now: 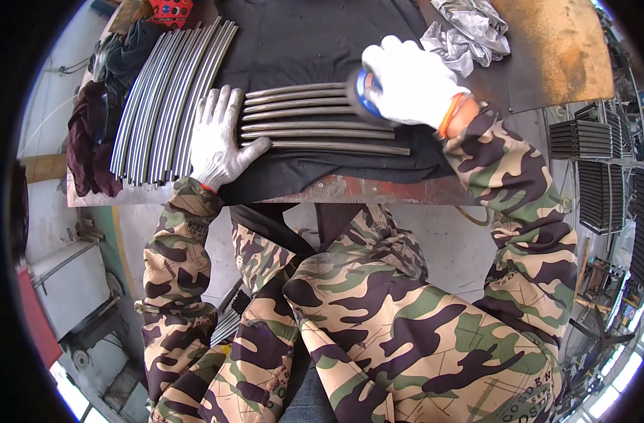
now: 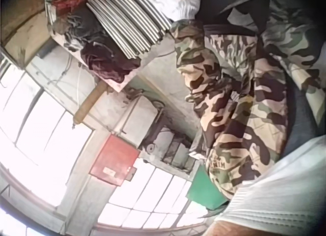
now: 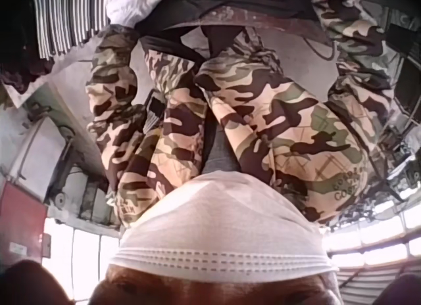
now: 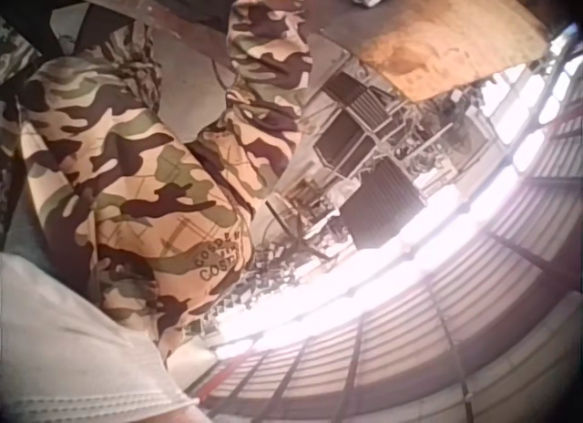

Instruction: Sanding a bundle of metal rods using a handheld power sander at a workstation.

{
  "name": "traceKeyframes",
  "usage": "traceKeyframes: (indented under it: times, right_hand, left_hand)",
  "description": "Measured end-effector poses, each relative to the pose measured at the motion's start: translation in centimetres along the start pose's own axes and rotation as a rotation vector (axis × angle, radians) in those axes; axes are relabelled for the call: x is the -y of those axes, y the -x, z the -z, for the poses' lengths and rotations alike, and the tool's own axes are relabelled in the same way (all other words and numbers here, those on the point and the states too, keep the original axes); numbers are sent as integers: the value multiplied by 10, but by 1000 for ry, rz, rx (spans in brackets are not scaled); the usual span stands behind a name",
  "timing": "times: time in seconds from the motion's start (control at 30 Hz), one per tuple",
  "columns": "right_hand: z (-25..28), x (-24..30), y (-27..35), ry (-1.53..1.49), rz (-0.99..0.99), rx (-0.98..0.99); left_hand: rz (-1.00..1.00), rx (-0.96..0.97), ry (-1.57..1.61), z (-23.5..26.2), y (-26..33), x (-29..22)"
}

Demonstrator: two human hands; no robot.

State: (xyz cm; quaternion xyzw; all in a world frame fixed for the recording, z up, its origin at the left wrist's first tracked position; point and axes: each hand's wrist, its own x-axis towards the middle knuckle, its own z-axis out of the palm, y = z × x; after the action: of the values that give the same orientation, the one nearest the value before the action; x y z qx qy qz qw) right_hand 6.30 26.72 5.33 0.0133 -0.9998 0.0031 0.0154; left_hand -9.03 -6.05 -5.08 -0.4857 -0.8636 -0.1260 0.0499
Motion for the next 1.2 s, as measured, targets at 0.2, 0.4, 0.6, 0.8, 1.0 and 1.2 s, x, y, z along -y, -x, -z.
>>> traceKeyframes:
  times: [0.2,0.4,0.6,0.8,1.0,1.2]
  right_hand:
    - [-13,20,-2,52,40,35]
    - [-17,51,-17,47,-20,16]
    - [-20,55,-39,70,-21,23]
    - [-11,89,-53,20,-33,104]
    - [-8,109,-55,13,-25,210]
    - [-8,99,-74,5,7,119]
  left_hand:
    - [-12,-45,3,-3,-7,-5]
    - [-16,-78,-22,4,8,-9]
    - [-25,-78,38,8,10,-11]
    - [-22,-87,27,11,14,-10]
    - [10,-133,100,-2,15,-7]
    - [36,-202,101,-7,-9,-8]
